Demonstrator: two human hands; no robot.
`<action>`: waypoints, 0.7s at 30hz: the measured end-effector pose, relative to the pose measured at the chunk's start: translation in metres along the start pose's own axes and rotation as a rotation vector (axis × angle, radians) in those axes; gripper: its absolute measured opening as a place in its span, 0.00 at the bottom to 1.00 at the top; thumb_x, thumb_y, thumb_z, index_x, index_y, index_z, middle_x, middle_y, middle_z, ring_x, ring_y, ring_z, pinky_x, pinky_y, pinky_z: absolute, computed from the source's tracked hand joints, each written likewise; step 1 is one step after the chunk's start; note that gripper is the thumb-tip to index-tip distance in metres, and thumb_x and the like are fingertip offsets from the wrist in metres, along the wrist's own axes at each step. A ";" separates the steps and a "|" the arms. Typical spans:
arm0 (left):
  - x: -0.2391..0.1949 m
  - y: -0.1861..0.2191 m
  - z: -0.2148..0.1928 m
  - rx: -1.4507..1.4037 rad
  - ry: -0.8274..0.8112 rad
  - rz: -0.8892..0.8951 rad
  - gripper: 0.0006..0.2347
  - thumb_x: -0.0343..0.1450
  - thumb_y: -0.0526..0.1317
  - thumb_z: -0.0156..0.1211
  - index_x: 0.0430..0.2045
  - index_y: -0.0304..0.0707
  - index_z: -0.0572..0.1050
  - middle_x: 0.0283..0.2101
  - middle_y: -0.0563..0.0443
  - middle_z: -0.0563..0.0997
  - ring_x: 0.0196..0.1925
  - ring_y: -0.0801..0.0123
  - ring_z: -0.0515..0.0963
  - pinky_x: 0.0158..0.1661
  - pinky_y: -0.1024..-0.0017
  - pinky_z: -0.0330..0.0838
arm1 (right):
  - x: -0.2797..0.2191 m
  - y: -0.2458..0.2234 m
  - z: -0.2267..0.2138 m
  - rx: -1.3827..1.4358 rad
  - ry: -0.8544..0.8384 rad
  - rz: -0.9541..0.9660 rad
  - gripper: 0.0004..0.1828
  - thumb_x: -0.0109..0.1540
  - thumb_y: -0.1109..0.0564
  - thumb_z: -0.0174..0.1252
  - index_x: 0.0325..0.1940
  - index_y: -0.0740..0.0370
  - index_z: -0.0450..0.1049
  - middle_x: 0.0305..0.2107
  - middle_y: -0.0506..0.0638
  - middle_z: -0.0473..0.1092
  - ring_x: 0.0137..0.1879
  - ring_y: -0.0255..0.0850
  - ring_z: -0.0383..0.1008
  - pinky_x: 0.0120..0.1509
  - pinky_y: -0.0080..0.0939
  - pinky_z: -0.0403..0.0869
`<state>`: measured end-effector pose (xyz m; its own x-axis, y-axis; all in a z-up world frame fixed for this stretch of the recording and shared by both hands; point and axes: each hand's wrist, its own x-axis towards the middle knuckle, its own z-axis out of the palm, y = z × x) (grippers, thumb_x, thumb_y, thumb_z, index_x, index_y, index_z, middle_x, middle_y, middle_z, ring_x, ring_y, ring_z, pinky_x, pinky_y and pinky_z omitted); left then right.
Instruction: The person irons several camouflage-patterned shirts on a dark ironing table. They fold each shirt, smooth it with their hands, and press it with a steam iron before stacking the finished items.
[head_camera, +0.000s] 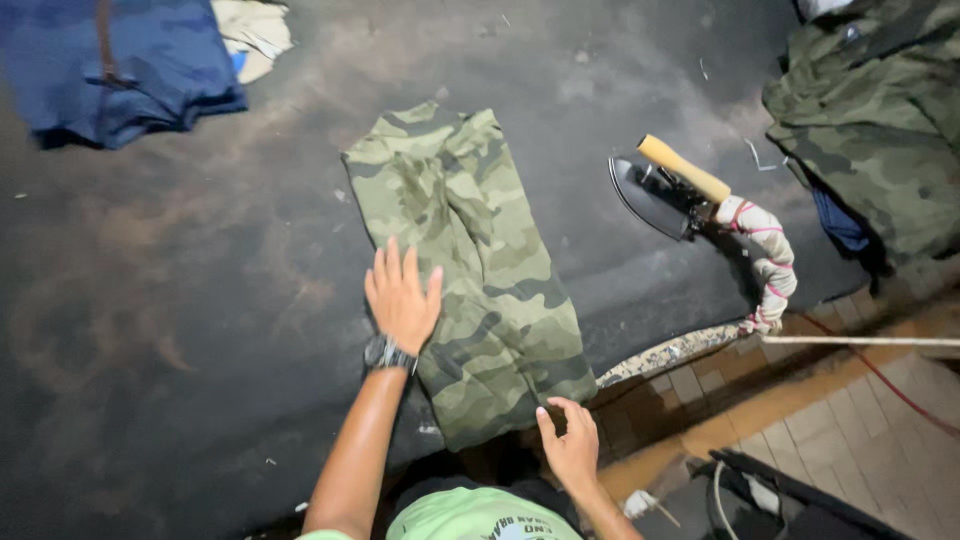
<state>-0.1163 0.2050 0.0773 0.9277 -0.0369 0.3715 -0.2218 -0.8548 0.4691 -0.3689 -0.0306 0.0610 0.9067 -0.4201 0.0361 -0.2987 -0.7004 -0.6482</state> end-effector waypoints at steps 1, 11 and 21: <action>-0.021 0.002 -0.011 -0.006 -0.009 -0.049 0.27 0.73 0.54 0.54 0.62 0.33 0.70 0.68 0.29 0.67 0.69 0.36 0.63 0.63 0.43 0.54 | 0.007 -0.010 -0.011 -0.036 0.021 -0.167 0.13 0.58 0.52 0.66 0.42 0.59 0.78 0.38 0.52 0.77 0.46 0.50 0.76 0.51 0.44 0.71; -0.124 0.036 -0.026 0.242 0.057 -0.078 0.24 0.71 0.54 0.56 0.59 0.44 0.73 0.65 0.38 0.72 0.68 0.44 0.67 0.64 0.41 0.54 | 0.102 -0.036 -0.040 -0.089 -0.067 -0.785 0.16 0.60 0.48 0.62 0.50 0.54 0.76 0.52 0.55 0.69 0.60 0.56 0.67 0.60 0.56 0.65; -0.088 0.006 -0.007 -0.034 -0.069 -0.499 0.24 0.68 0.53 0.65 0.55 0.41 0.75 0.54 0.43 0.81 0.58 0.48 0.77 0.57 0.55 0.69 | 0.309 -0.045 0.058 0.112 -0.262 -0.184 0.38 0.61 0.41 0.63 0.68 0.64 0.63 0.52 0.60 0.70 0.55 0.54 0.73 0.59 0.50 0.71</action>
<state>-0.2017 0.2061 0.0528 0.9406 0.3369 0.0424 0.2450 -0.7599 0.6021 -0.0577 -0.0956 0.0573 0.9924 -0.1198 -0.0267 -0.1013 -0.6768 -0.7291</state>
